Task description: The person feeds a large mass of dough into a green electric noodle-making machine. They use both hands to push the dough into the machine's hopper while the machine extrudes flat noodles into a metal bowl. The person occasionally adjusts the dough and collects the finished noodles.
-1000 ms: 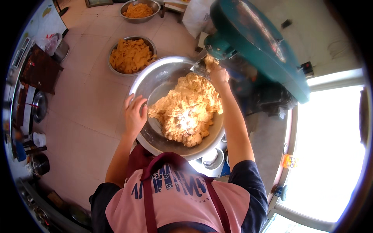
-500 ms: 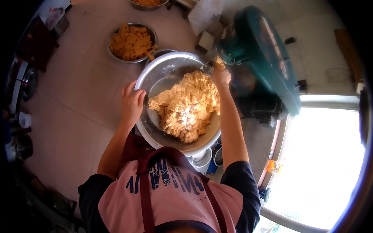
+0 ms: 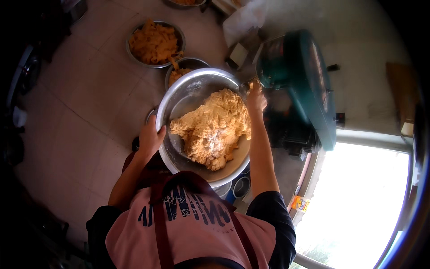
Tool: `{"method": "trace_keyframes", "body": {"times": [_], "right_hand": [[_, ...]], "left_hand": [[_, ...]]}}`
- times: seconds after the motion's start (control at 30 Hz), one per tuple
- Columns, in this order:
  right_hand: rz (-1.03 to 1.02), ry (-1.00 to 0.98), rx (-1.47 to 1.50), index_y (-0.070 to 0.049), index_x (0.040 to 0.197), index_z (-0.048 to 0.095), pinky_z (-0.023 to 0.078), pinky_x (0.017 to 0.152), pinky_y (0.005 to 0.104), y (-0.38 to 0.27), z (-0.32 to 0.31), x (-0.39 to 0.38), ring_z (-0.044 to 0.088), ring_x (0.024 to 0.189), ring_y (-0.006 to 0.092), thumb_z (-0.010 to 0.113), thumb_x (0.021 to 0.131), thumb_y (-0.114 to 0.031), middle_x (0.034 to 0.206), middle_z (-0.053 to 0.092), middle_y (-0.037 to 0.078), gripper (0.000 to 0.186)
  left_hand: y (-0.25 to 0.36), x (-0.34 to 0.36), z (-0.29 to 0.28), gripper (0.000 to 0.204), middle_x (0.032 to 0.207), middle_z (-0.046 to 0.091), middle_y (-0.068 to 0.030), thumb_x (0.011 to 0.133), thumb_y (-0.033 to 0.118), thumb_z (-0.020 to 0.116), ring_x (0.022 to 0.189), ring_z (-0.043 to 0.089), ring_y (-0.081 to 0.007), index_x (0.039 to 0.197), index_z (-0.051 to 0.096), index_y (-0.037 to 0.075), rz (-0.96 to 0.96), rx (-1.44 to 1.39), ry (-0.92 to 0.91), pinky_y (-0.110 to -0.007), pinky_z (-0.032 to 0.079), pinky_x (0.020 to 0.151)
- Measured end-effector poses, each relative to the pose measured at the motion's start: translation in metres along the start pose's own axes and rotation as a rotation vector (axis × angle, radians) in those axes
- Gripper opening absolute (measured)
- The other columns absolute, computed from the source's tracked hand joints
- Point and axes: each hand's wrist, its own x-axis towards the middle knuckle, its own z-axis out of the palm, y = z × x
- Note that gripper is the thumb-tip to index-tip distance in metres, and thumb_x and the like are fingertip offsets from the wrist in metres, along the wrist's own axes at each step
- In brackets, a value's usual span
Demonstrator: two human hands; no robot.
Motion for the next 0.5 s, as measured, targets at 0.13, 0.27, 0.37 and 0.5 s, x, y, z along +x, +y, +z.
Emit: {"method": "trace_keyframes", "body": {"times": [0.13,0.27,0.37,0.5], "right_hand": [[0.040,-0.095,-0.081,-0.018,0.147,0.028,0.057,0.067,0.0446,0.004,0.019,0.008,0.071,0.081,0.0368,0.055,0.090,-0.023,0.089,0.071,0.019,0.063],[0.010,-0.088,-0.070,-0.017,0.144,0.031,0.057,0.067,0.0445,0.002,0.015,0.022,0.071,0.080,0.0356,0.058,0.089,-0.025,0.088,0.071,0.018,0.063],[0.054,-0.074,0.001,-0.023,0.140,0.038,0.056,0.070,0.0467,0.001,0.026,0.020,0.070,0.085,0.0382,0.057,0.089,-0.026,0.091,0.070,0.019,0.054],[-0.049,0.063,0.264,-0.027,0.132,0.054,0.054,0.078,0.0475,0.029,0.033,0.023,0.067,0.093,0.0401,0.055,0.091,-0.033,0.100,0.070,0.016,0.041]], "left_hand": [[0.007,0.002,-0.007,0.041,0.082,0.065,-0.0260,0.084,0.021,0.069,0.070,0.065,-0.0419,0.112,0.049,-0.001,-0.201,0.116,-0.175,-0.049,0.050,0.059],[0.015,0.012,-0.016,0.046,0.095,0.065,-0.0249,0.084,0.021,0.068,0.082,0.065,-0.0390,0.120,0.048,0.001,-0.139,0.176,-0.067,-0.049,0.050,0.068],[0.034,0.035,-0.041,0.043,0.099,0.064,-0.0199,0.084,0.016,0.067,0.090,0.062,-0.0344,0.122,0.052,0.004,0.171,0.275,0.116,-0.044,0.050,0.077],[0.049,0.057,-0.022,0.029,0.092,0.063,-0.0116,0.081,0.007,0.065,0.090,0.059,-0.0282,0.110,0.062,0.006,0.423,0.043,-0.014,-0.037,0.048,0.082]]}}
